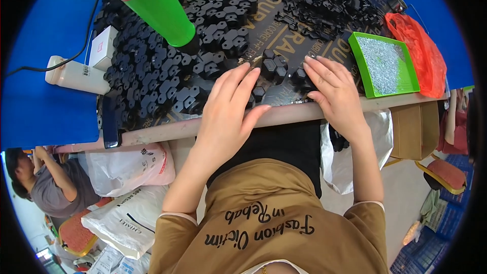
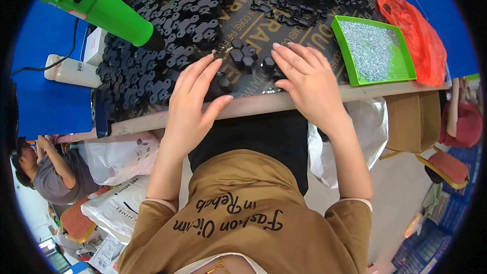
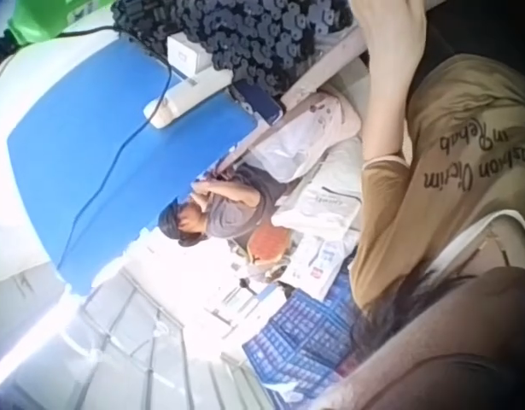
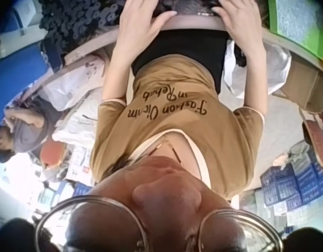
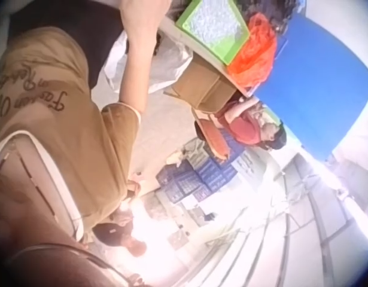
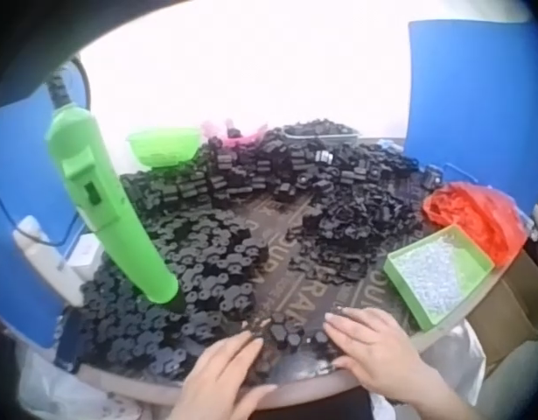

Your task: Assembling small black plastic components by placing them together and driving screws with an electric screwdriver.

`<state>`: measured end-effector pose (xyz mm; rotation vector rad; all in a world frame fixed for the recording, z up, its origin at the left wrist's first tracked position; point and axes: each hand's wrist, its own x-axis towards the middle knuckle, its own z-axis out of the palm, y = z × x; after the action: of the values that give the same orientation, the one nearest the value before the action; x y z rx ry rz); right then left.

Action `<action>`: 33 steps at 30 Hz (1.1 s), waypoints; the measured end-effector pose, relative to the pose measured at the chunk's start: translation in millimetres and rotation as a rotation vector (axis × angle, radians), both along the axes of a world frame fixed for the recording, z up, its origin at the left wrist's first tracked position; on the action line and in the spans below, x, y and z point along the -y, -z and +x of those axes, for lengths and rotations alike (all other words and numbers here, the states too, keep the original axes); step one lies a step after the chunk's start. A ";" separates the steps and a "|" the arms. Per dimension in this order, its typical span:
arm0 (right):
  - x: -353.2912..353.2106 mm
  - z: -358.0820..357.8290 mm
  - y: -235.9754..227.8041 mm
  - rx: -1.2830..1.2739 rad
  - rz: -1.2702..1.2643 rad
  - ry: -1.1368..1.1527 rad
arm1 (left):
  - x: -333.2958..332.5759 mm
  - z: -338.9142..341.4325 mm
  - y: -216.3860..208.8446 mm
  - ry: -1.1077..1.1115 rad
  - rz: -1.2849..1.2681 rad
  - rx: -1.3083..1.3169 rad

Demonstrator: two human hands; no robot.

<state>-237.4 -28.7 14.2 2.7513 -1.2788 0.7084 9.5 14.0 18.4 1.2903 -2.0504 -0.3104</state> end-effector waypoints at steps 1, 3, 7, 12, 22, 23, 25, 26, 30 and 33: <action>0.2 -0.3 -1.3 0.002 -0.004 -0.010 | -2.9 2.5 2.3 -0.008 -0.009 0.005; 1.4 1.4 -8.3 -0.047 0.017 -0.008 | -4.2 6.8 3.7 0.026 0.015 0.077; 8.9 18.9 -26.2 -0.057 0.133 0.011 | -2.3 6.3 4.8 0.056 0.077 0.145; 17.7 18.1 -39.4 0.200 0.343 -0.036 | -8.5 5.4 -4.3 0.006 0.128 0.035; -7.4 24.8 14.7 0.928 0.475 -0.017 | -6.8 16.2 26.1 0.020 -0.074 -0.418; -10.7 28.5 16.8 0.904 0.418 0.060 | -7.6 14.9 30.7 0.018 -0.072 -0.419; -19.0 39.3 15.9 0.765 0.343 0.113 | -11.2 8.4 38.0 -0.066 0.065 -0.724; -22.3 47.8 16.7 0.725 0.293 0.103 | -13.8 6.5 38.4 -0.070 0.135 -0.785; -23.5 56.9 25.8 0.616 0.205 0.066 | -17.7 8.7 22.9 -0.075 0.018 -0.326; -21.1 55.2 20.6 0.565 0.252 0.075 | -18.3 10.8 30.7 -0.127 0.033 -0.242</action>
<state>-182.2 -7.6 -6.4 2.7690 -1.6491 1.4882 20.2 32.3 -12.3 1.3271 -1.7600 -0.4214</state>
